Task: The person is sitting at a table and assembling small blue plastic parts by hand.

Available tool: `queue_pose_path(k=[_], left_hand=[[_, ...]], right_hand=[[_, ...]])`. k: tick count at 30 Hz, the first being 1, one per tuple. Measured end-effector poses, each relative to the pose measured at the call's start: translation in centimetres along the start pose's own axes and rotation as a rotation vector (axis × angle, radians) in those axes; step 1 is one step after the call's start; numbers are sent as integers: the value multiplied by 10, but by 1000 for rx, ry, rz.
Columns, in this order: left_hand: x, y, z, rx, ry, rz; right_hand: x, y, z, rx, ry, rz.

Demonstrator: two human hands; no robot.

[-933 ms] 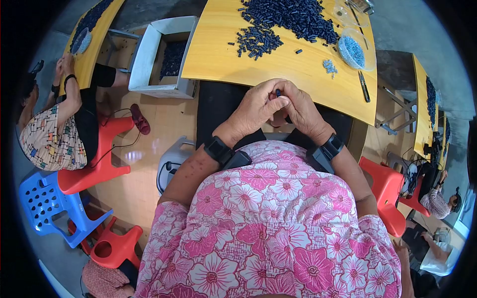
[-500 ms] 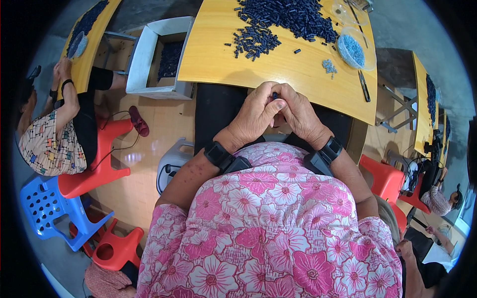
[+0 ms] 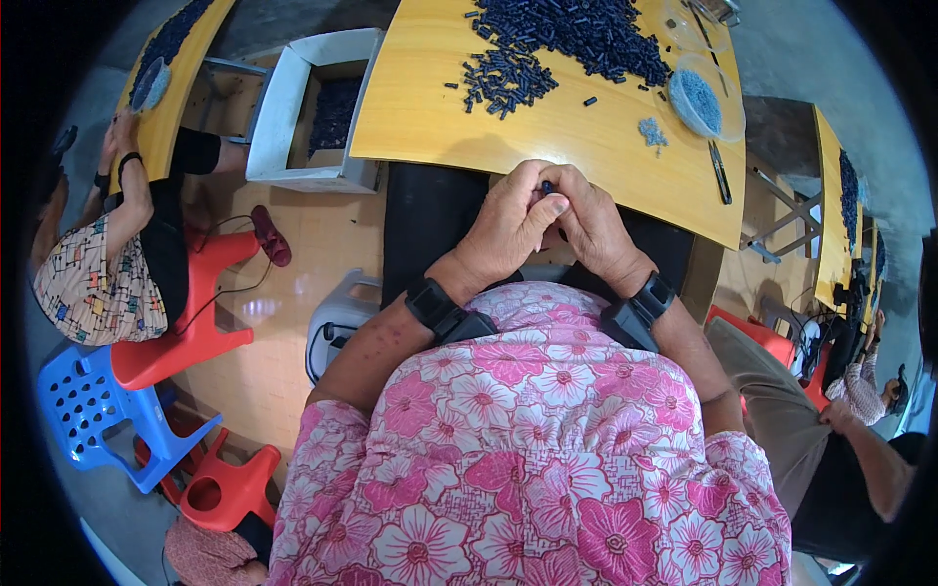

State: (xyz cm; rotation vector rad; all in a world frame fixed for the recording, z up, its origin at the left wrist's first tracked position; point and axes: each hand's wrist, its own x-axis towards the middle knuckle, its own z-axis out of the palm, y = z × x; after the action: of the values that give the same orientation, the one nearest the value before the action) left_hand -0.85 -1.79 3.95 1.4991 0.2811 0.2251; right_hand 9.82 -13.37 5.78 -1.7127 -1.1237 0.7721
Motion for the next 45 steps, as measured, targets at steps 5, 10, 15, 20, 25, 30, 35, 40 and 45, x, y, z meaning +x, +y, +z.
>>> queue_pose_path(k=[5, 10, 15, 20, 25, 30, 35, 40, 45], left_hand=[[2, 6, -1, 16, -9, 144], [3, 13, 0, -6, -32, 161], [3, 21, 3, 233, 27, 295], [0, 27, 3, 292, 47, 331], [-4, 27, 3, 312, 87, 370], [-6, 25, 3, 328, 139, 396], [-3, 32, -1, 357, 122, 373], [-3, 20, 1, -46, 51, 168], [-4, 16, 3, 11, 80, 146]], right_hand=[[1, 3, -12, -221, 80, -196], [-5, -3, -17, -319, 105, -128], [-8, -22, -18, -358, 70, -137], [-11, -30, -17, -344, 93, -161], [-11, -34, -14, -370, 99, -180], [-9, -34, -12, -402, 106, -221], [-3, -14, -11, -276, 163, -284], [-2, -13, -25, 460, 44, 118], [-17, -2, -27, 1064, -73, 155]])
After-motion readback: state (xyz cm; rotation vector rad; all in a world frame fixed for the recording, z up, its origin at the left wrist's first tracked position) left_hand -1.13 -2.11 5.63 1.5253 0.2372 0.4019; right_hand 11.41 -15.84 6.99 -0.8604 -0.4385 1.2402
